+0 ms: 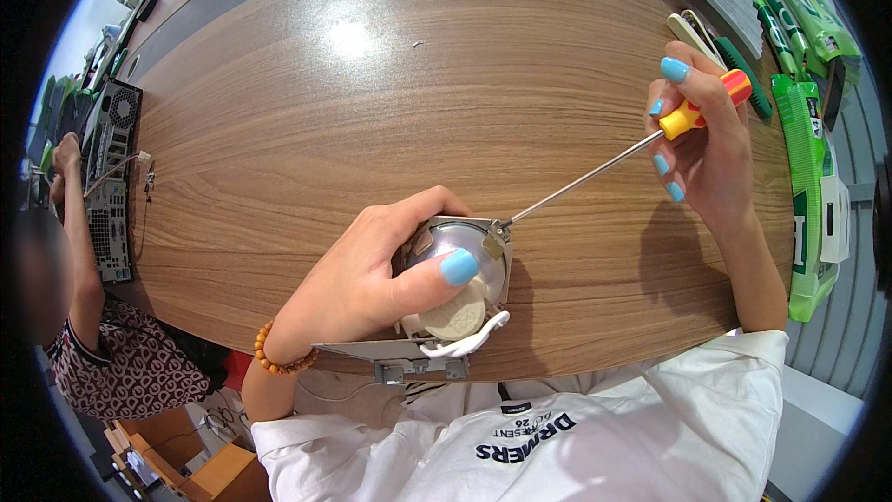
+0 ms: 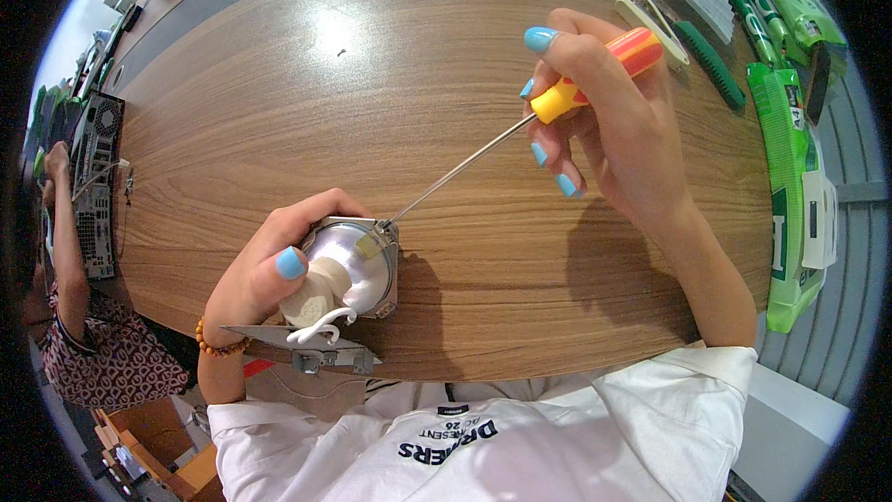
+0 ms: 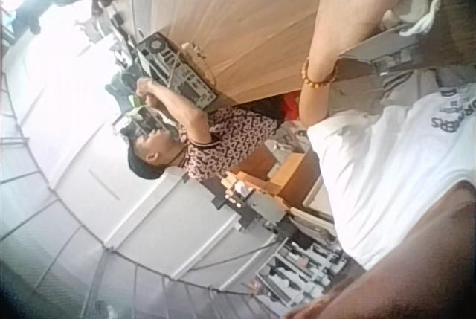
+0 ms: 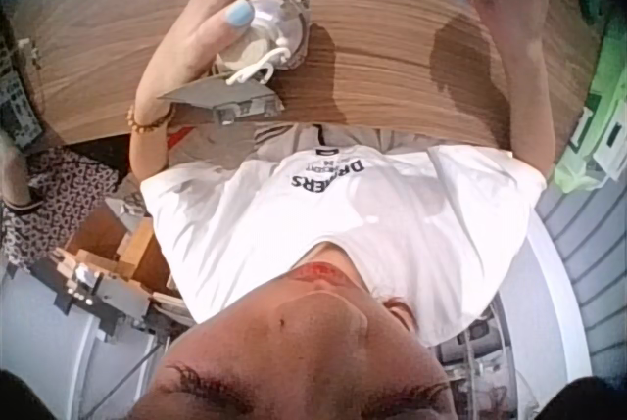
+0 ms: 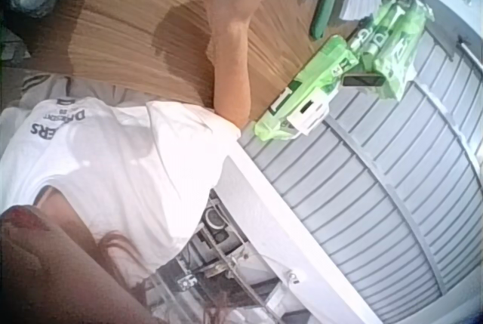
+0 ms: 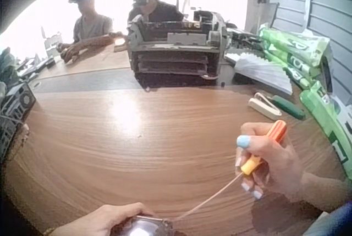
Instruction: The person disassembles a projector lamp unit using a screwdriver, removing screws and prying off small metal clips by hand to separate the bulb from its housing.
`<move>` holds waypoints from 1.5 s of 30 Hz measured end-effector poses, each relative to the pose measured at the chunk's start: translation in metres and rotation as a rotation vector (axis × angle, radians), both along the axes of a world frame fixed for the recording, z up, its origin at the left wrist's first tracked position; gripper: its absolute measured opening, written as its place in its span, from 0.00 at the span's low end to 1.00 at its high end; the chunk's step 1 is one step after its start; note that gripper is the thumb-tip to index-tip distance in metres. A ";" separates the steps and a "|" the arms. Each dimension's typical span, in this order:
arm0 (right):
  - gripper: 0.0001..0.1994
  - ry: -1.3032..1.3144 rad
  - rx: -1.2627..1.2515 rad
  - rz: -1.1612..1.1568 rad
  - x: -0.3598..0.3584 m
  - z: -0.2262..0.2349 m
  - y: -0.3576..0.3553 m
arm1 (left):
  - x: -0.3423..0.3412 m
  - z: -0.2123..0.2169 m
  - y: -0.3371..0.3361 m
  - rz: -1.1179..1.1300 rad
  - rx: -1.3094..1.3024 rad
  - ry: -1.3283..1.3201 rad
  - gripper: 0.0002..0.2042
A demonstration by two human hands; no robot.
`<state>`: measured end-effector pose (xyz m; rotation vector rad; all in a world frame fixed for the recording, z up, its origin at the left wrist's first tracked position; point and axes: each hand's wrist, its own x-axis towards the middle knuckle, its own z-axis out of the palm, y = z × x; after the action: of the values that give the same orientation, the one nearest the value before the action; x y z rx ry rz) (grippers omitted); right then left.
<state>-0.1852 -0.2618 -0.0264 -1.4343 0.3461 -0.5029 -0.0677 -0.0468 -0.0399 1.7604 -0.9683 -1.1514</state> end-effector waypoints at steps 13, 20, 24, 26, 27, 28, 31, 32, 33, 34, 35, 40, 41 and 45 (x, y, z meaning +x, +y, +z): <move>0.11 0.012 0.026 0.024 0.000 0.001 0.000 | 0.002 0.000 0.003 -0.018 0.006 0.000 0.39; 0.11 0.017 0.054 0.011 0.001 -0.002 -0.001 | 0.002 0.001 0.001 -0.018 0.010 -0.004 0.40; 0.11 0.014 0.040 0.052 0.000 -0.002 -0.003 | 0.001 0.003 0.001 -0.017 0.009 -0.019 0.40; 0.11 0.011 0.030 0.056 -0.001 -0.003 -0.004 | 0.000 0.004 0.001 -0.014 0.010 -0.020 0.40; 0.11 0.009 0.047 0.058 -0.001 -0.003 -0.006 | 0.000 0.004 0.000 -0.012 0.012 -0.019 0.41; 0.11 0.008 0.064 0.060 0.000 -0.004 -0.007 | 0.000 0.003 0.000 -0.013 0.012 -0.018 0.41; 0.11 -0.003 0.064 0.048 0.001 -0.003 -0.006 | 0.000 0.004 0.001 -0.007 0.004 -0.017 0.41; 0.11 -0.003 0.065 0.048 0.001 -0.002 -0.005 | 0.001 0.004 0.002 -0.004 -0.002 -0.011 0.41; 0.11 -0.010 0.031 0.072 0.001 -0.001 -0.005 | 0.001 0.003 0.003 -0.001 -0.008 -0.004 0.41; 0.12 -0.017 -0.003 0.095 0.001 0.000 -0.005 | 0.002 0.004 0.004 -0.001 -0.008 -0.002 0.41; 0.12 -0.015 -0.004 0.095 0.001 0.000 -0.004 | 0.002 0.004 0.004 -0.003 -0.008 -0.005 0.41; 0.12 -0.090 -0.143 0.109 -0.002 0.008 0.000 | 0.003 0.007 0.004 -0.015 0.003 -0.020 0.41; 0.12 -0.090 -0.142 0.110 -0.003 0.010 0.001 | 0.002 0.007 0.004 -0.007 0.001 -0.022 0.41; 0.12 -0.089 -0.216 0.106 -0.004 0.013 0.004 | 0.003 0.007 0.004 -0.005 -0.009 -0.028 0.40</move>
<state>-0.1895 -0.2583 -0.0137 -1.6235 0.1463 -0.5280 -0.0645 -0.0426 -0.0327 1.7719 -0.9935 -1.1259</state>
